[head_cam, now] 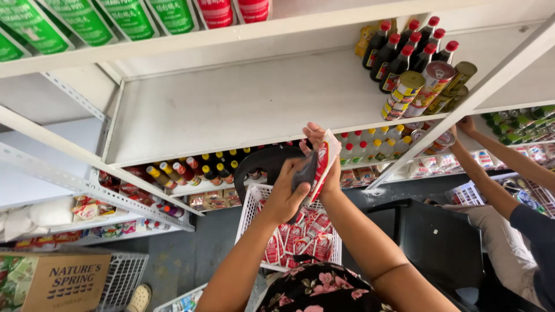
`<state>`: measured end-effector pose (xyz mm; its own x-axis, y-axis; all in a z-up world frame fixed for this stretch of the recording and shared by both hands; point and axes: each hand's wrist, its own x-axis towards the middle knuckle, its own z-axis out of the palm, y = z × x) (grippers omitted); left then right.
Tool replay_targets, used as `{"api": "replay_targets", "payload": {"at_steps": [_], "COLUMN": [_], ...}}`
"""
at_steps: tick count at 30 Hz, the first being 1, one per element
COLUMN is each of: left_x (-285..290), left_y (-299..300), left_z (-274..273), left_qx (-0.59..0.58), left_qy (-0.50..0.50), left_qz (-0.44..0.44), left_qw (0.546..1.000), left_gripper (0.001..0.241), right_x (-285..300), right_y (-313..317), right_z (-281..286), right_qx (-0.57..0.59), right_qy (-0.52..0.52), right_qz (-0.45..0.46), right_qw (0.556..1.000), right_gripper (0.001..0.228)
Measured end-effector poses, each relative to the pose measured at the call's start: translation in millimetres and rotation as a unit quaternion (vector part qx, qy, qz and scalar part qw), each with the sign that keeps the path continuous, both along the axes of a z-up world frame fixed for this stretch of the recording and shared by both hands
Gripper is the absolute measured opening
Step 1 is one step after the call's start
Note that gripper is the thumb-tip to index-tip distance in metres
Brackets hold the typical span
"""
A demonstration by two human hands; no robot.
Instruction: Cleaning store shelves with a rag and stocking individual condiment packets.
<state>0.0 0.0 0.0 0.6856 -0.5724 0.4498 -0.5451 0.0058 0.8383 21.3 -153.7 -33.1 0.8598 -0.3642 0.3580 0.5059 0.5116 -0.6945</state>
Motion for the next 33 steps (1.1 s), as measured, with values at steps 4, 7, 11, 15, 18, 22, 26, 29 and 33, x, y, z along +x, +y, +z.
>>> {"api": "replay_targets", "payload": {"at_steps": [4,7,11,15,18,22,26,29,33], "left_x": [8,26,35,35,41,50,53,55,62], "left_y": [21,36,25,2,-9,-18,-28,-33,-39], "left_z": [-34,-43,7,64,72,79,91,99,116], "left_qx": [0.015,-0.003,-0.199,-0.215,-0.178,-0.18,-0.238,-0.262,-0.245], "left_qy": [0.036,0.098,0.085,0.054,0.051,0.021,0.067,0.088,0.07], "left_qz": [-0.011,0.01,0.036,0.135,0.174,0.167,0.101,0.076,0.084], "left_qw": [0.999,0.995,0.976,0.966,0.967,0.969,0.964,0.958,0.963], "left_gripper": [0.081,0.086,0.091,0.092,0.076,0.057,0.042,0.037,0.035], "right_x": [1,10,11,13,11,9,5,-4,-2], "right_y": [-15,-25,-22,-20,-21,-32,-46,-49,-53], "right_z": [28,21,35,34,43,47,54,60,45], "right_qx": [0.037,0.07,0.03,-0.024,-0.008,-0.024,-0.074,-0.171,-0.297], "right_qy": [-0.058,-0.055,-0.01,0.036,0.028,0.044,0.017,0.051,0.136], "right_qz": [0.045,-0.003,-0.024,-0.015,0.023,0.039,0.078,0.085,0.042], "right_qw": [0.997,0.996,0.999,0.999,0.999,0.998,0.994,0.98,0.944], "right_gripper": [0.025,0.014,0.01,0.012,0.012,0.013,0.018,0.044,0.043]}}
